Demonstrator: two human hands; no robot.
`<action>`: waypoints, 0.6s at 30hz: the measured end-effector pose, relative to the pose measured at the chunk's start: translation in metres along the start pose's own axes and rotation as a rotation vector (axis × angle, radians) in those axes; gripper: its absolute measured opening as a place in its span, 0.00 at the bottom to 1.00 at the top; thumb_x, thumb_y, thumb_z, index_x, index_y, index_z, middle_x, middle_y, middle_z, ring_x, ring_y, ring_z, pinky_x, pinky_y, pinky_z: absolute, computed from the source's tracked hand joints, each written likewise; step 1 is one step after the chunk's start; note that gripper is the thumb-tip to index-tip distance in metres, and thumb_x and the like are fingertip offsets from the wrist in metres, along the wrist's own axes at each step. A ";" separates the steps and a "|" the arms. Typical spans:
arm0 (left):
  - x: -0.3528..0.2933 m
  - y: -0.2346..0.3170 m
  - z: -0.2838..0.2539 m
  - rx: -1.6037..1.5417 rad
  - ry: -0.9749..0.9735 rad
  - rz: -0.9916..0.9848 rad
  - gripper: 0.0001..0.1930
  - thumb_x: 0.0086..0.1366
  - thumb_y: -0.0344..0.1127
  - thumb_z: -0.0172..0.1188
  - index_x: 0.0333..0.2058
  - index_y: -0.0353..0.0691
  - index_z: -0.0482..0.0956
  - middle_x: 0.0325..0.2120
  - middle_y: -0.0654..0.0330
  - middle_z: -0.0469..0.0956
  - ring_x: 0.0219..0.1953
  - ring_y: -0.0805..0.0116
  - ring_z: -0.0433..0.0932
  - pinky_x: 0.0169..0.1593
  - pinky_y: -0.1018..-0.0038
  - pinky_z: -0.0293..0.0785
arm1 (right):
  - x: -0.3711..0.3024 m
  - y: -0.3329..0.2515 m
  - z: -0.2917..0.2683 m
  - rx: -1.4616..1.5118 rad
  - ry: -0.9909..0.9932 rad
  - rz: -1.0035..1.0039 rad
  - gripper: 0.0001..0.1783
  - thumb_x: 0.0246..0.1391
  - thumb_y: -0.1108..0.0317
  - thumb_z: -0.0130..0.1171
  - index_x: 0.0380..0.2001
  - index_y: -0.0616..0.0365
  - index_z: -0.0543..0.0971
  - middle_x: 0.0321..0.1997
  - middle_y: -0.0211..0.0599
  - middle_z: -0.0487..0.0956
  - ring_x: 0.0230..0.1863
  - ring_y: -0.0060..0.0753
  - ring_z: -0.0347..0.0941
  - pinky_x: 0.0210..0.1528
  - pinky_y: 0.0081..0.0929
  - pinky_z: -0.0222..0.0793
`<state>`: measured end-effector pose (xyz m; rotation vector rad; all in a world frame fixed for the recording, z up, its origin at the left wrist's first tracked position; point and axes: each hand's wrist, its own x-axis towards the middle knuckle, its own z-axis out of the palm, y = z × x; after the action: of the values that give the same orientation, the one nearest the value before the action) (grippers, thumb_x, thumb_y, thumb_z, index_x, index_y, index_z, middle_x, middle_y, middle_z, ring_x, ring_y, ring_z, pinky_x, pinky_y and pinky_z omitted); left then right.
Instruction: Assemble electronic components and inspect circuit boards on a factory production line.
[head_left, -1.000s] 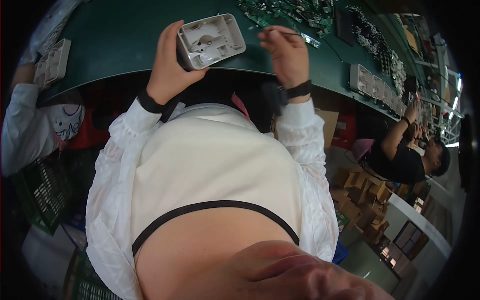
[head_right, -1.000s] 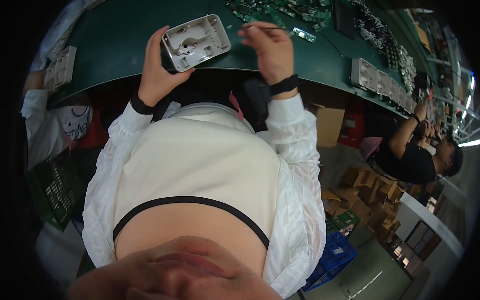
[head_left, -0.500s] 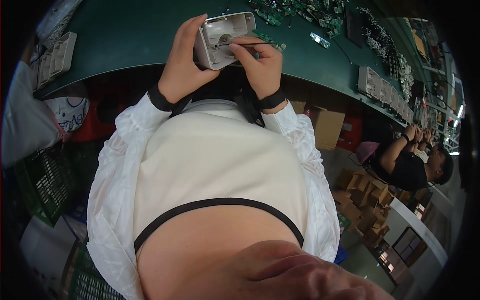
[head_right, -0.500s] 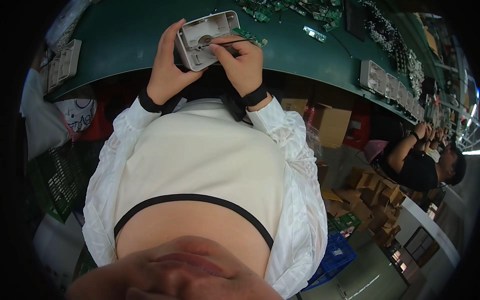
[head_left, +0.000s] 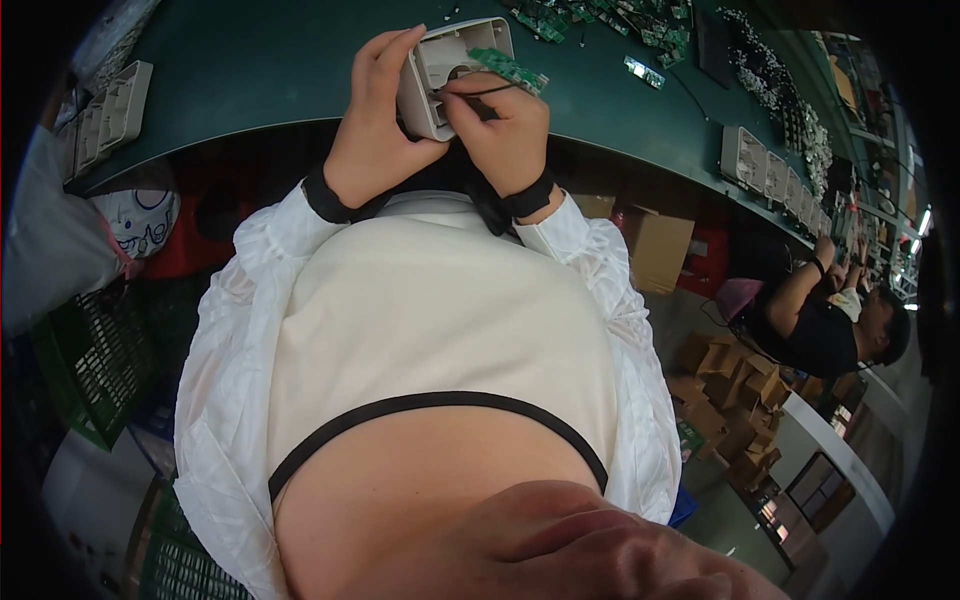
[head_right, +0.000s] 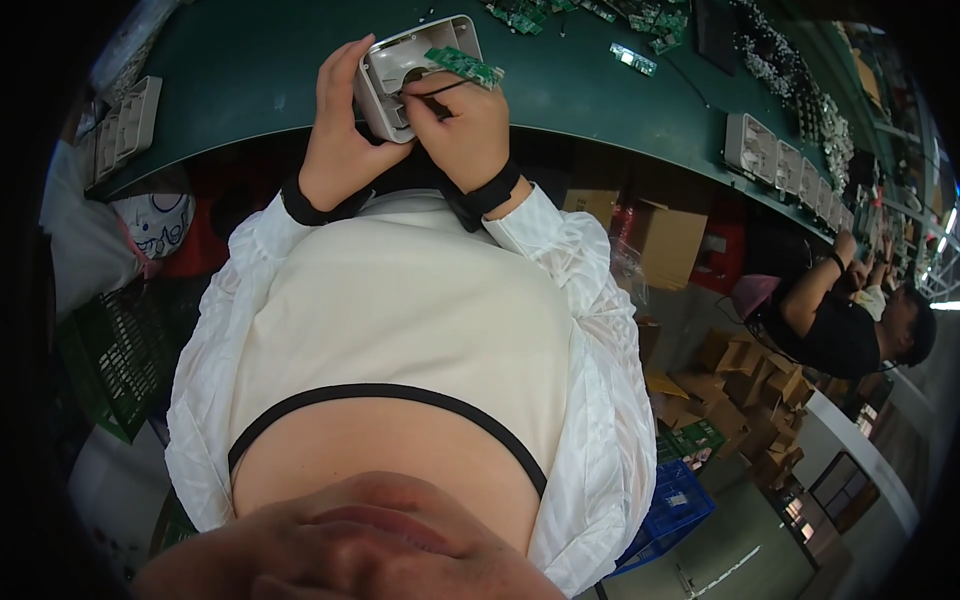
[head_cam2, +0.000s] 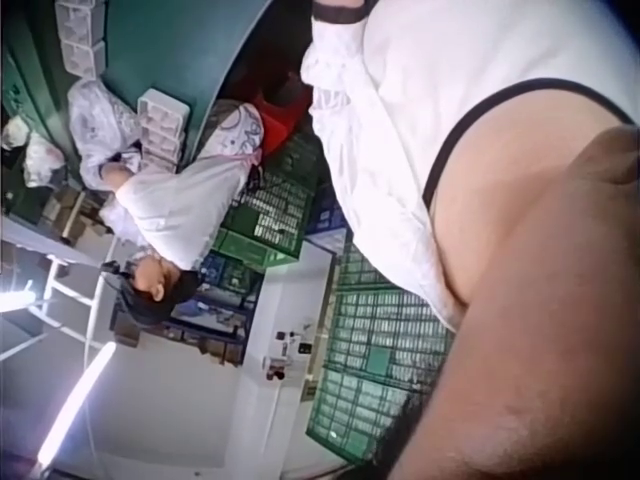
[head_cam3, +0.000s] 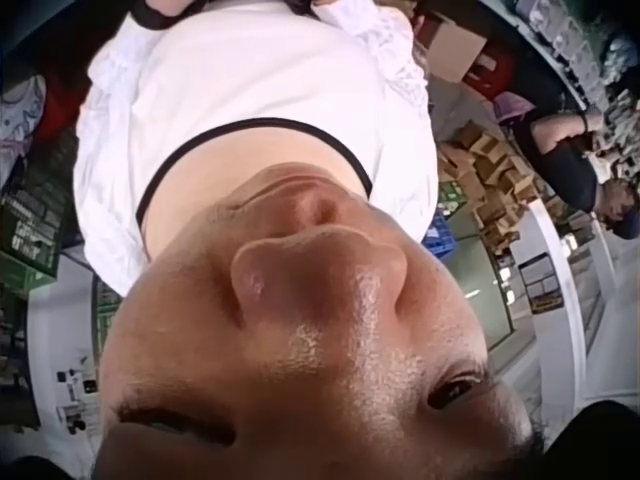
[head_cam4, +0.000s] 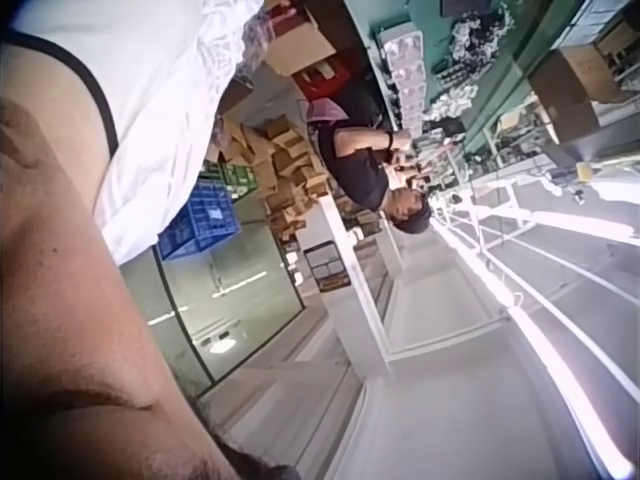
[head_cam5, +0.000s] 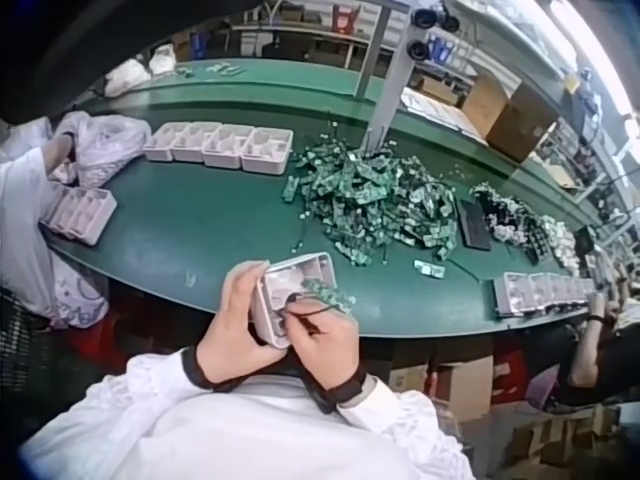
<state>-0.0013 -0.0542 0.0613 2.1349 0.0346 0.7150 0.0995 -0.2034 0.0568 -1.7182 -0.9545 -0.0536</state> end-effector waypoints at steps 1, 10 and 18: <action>0.001 0.001 0.001 -0.011 -0.005 0.008 0.54 0.46 0.26 0.75 0.71 0.51 0.57 0.66 0.48 0.59 0.67 0.43 0.64 0.65 0.58 0.71 | 0.000 -0.001 -0.001 0.068 -0.025 0.088 0.08 0.51 0.76 0.70 0.36 0.64 0.87 0.37 0.40 0.86 0.35 0.31 0.83 0.40 0.23 0.77; 0.006 -0.003 0.000 -0.027 -0.072 -0.098 0.52 0.47 0.26 0.76 0.71 0.47 0.59 0.67 0.50 0.61 0.67 0.49 0.67 0.60 0.61 0.76 | -0.005 0.020 -0.017 0.014 0.220 0.061 0.19 0.50 0.77 0.70 0.48 0.63 0.84 0.41 0.37 0.83 0.39 0.28 0.82 0.44 0.22 0.76; 0.010 -0.001 0.002 -0.014 -0.112 -0.130 0.52 0.48 0.24 0.76 0.72 0.47 0.59 0.68 0.50 0.61 0.67 0.52 0.68 0.59 0.62 0.76 | 0.004 0.040 -0.024 0.650 0.250 0.273 0.25 0.55 0.78 0.70 0.57 0.58 0.80 0.43 0.33 0.83 0.41 0.23 0.79 0.45 0.23 0.76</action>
<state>0.0084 -0.0517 0.0644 2.1344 0.1072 0.5174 0.1370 -0.2233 0.0365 -1.1846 -0.4686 0.1978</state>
